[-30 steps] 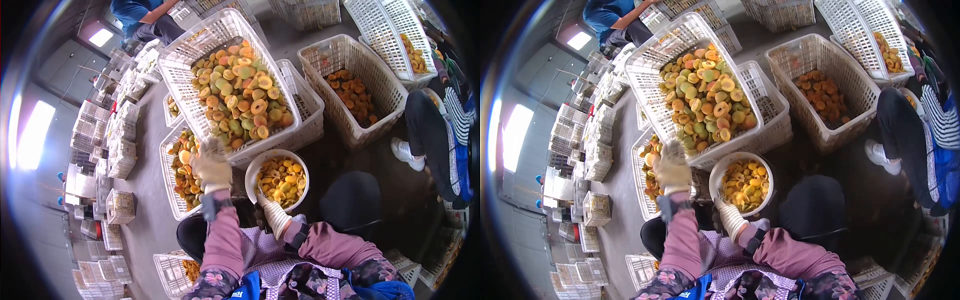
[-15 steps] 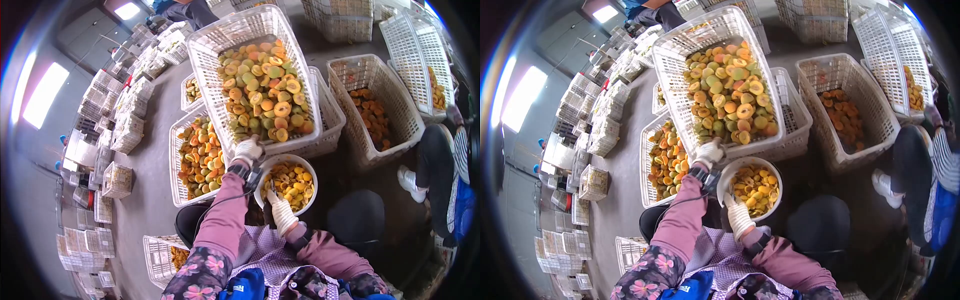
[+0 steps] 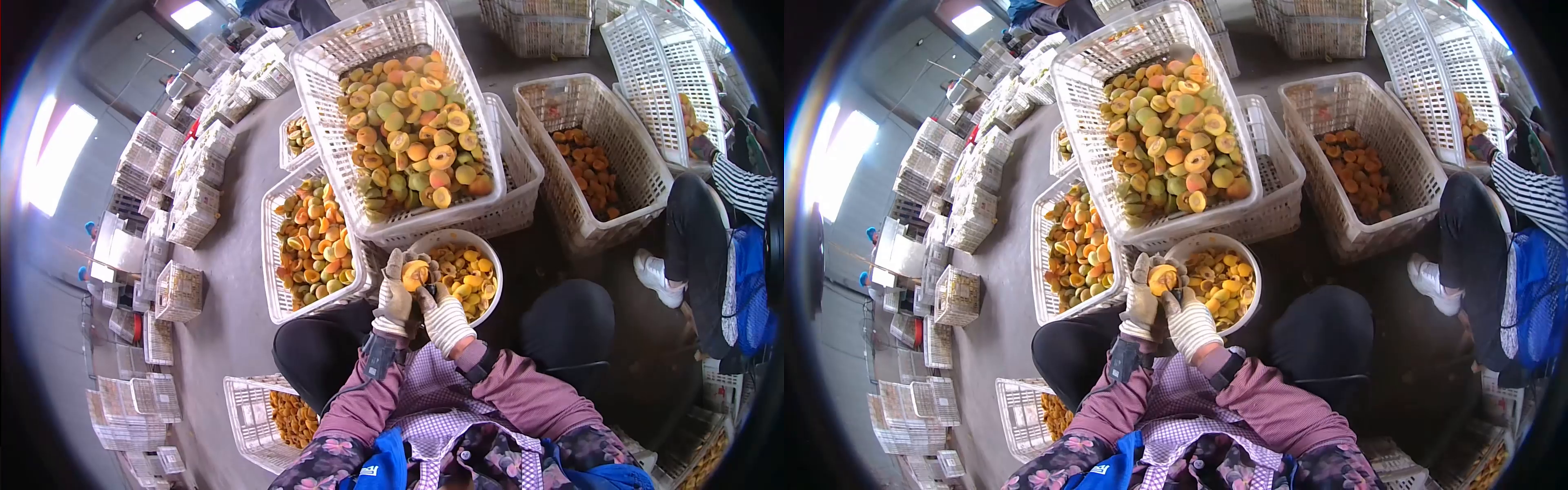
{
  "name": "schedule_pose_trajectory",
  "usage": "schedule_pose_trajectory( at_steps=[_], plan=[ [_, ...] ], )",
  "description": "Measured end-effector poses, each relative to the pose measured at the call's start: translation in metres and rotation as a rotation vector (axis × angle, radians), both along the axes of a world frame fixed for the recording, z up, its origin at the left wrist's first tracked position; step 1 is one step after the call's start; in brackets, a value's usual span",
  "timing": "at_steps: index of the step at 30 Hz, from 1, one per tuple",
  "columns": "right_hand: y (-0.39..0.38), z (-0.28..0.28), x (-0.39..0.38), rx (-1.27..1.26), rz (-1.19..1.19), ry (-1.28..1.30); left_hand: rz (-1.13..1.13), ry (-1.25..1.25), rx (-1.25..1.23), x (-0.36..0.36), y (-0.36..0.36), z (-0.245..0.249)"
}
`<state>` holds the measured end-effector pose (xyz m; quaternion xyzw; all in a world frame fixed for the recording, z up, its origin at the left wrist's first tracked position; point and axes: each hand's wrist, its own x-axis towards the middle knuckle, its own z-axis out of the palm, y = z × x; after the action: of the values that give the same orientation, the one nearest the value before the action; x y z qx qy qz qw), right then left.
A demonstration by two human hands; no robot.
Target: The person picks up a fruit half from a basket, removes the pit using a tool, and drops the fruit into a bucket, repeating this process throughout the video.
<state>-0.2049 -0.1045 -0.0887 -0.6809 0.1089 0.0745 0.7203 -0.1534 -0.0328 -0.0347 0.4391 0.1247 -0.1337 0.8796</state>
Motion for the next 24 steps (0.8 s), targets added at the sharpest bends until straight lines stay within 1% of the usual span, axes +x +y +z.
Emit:
schedule_pose_trajectory(
  at_steps=[3, 5, 6, 7, 8, 9, 10, 11, 12, 14, 15, 16, 17, 18, 19, 20, 21, 22, 23, 24],
  plan=[
    [0.003, -0.004, -0.002, 0.039, 0.012, 0.050, 0.000, -0.005, -0.026, -0.002, 0.000, -0.001],
    [0.010, -0.017, -0.003, 0.095, -0.087, -0.071, 0.001, -0.035, -0.006, -0.004, -0.003, 0.002],
    [0.004, 0.003, -0.003, 0.096, -0.093, -0.068, 0.006, -0.068, 0.011, -0.005, -0.006, 0.003],
    [-0.005, 0.023, -0.006, 0.288, -0.031, 0.115, 0.002, -0.064, 0.013, -0.005, -0.006, 0.001],
    [-0.013, 0.044, -0.008, 0.481, 0.031, 0.298, -0.009, -0.144, 0.051, -0.004, -0.005, -0.003],
    [-0.018, 0.054, -0.009, 0.485, 0.027, 0.300, -0.021, -0.224, 0.089, -0.003, -0.004, -0.007],
    [-0.022, 0.061, -0.010, 0.602, 0.079, 0.349, -0.025, -0.220, 0.092, -0.001, -0.002, -0.012],
    [-0.025, 0.066, -0.011, 0.718, 0.134, 0.398, -0.059, -0.268, -0.041, 0.002, -0.002, -0.014],
    [-0.028, 0.069, -0.010, 0.719, 0.132, 0.399, -0.093, -0.316, -0.176, 0.003, -0.001, -0.015],
    [-0.032, 0.072, -0.009, 0.697, 0.120, 0.502, -0.104, -0.284, -0.131, -0.003, -0.002, -0.008],
    [-0.033, 0.060, -0.005, 0.621, 0.125, 0.401, -0.138, -0.304, 0.050, -0.007, -0.004, 0.003],
    [-0.031, 0.045, -0.004, 0.619, 0.126, 0.402, -0.169, -0.322, 0.230, -0.010, -0.004, 0.008],
    [-0.029, 0.044, -0.003, 0.097, 0.130, 0.133, -0.160, -0.248, 0.152, -0.008, 0.000, 0.009],
    [-0.028, 0.044, -0.004, -0.421, 0.125, -0.143, -0.113, -0.164, 0.254, -0.006, 0.003, 0.010],
    [-0.027, 0.045, -0.004, -0.504, 0.285, 0.015, -0.118, -0.234, 0.271, -0.005, 0.005, 0.010],
    [-0.021, 0.037, -0.006, -0.497, 0.298, 0.013, -0.117, -0.301, 0.293, -0.007, 0.009, 0.010],
    [-0.011, 0.021, -0.009, -0.231, 0.293, -0.051, -0.130, -0.178, 0.342, -0.002, 0.012, 0.012],
    [-0.002, 0.005, -0.012, 0.033, 0.282, -0.110, -0.165, -0.232, 0.258, -0.005, 0.015, 0.011],
    [0.006, -0.010, -0.014, 0.029, 0.192, -0.294, -0.237, -0.348, 0.284, -0.006, 0.019, 0.010],
    [-0.030, 0.072, -0.014, 0.378, 0.463, 0.444, -0.313, -0.461, 0.307, -0.006, 0.023, 0.006]
  ],
)
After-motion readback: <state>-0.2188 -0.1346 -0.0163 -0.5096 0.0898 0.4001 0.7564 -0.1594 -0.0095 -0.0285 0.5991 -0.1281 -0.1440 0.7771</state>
